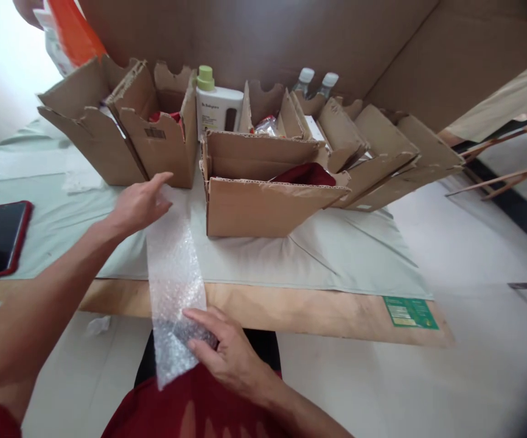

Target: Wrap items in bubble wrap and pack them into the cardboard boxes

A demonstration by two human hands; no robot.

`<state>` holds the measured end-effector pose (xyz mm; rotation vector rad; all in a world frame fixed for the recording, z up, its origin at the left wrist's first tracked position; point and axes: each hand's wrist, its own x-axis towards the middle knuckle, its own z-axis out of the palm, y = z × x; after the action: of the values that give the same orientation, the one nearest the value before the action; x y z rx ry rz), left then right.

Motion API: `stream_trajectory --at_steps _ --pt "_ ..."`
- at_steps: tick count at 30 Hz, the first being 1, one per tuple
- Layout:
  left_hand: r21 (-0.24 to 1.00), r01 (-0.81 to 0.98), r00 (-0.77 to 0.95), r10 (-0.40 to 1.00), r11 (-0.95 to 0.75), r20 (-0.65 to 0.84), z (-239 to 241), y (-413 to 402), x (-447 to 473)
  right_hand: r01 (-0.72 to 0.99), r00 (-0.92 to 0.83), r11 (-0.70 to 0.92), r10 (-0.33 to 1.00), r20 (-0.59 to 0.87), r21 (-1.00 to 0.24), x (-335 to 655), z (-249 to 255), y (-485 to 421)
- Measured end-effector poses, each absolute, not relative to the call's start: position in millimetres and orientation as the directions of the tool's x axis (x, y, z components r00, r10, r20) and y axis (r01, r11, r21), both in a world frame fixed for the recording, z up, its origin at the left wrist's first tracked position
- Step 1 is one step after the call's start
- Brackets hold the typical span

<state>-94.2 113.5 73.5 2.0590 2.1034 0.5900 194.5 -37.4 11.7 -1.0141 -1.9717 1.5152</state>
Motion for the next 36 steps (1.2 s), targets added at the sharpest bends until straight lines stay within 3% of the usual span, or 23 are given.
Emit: stream_trajectory --at_steps 4,8,11,13,15,17,21,23,25,27,30,33,36 --pt "0.373 0.925 -0.056 0.947 -0.07 0.318 49 109 -91 0.257 -0.591 0.012 0.793 -0.147 -0.966 183 7 -39" --pt "0.362 0.928 -0.094 0.883 -0.09 0.46 18 27 -106 0.204 -0.596 -0.147 0.765 -0.242 -0.968 188 14 -37" --pt "0.346 0.9 0.111 0.906 -0.266 0.409 8 -53 -105 0.115 -0.603 -0.37 0.711 -0.361 -0.922 187 22 -32" --pt "0.418 0.852 0.188 0.929 -0.316 0.32 9 -91 -91 0.025 -0.612 -0.518 0.668 -0.423 -0.855 182 24 -26" --pt "0.496 0.8 0.197 0.93 -0.336 0.311 11 -108 -74 -0.07 -0.629 -0.586 0.655 -0.42 -0.808 175 22 -18" --pt "0.537 0.791 0.096 0.927 -0.292 0.362 11 -102 -60 -0.163 -0.63 -0.575 0.686 -0.363 -0.802 168 17 -9" --pt "0.58 0.814 -0.257 0.912 0.026 0.32 4 -61 -58 -0.206 -0.556 -0.403 0.798 -0.232 -0.892 162 9 3" --pt "0.582 0.807 -0.306 0.912 0.096 0.273 -2 -45 -64 -0.094 -0.508 -0.186 0.854 -0.113 -0.978 165 9 5" --pt "0.564 0.821 -0.296 0.911 0.088 0.287 -9 -37 -68 0.096 -0.506 0.141 0.86 0.074 -0.985 167 11 6" --pt "0.524 0.85 -0.269 0.903 0.059 0.335 -15 -36 -69 0.273 -0.584 0.461 0.777 0.236 -0.845 167 11 9" --pt "0.45 0.893 -0.225 0.885 0.02 0.407 -20 -38 -67 0.383 -0.765 0.738 0.59 0.257 -0.556 158 8 19" --pt "0.406 0.913 -0.187 0.848 -0.035 0.495 -15 -46 -64 0.375 -0.853 0.845 0.475 0.216 -0.38 147 3 31" --pt "0.409 0.9 -0.098 0.845 -0.15 0.525 -4 -58 -61 0.352 -0.873 0.864 0.442 0.208 -0.359 140 6 40"
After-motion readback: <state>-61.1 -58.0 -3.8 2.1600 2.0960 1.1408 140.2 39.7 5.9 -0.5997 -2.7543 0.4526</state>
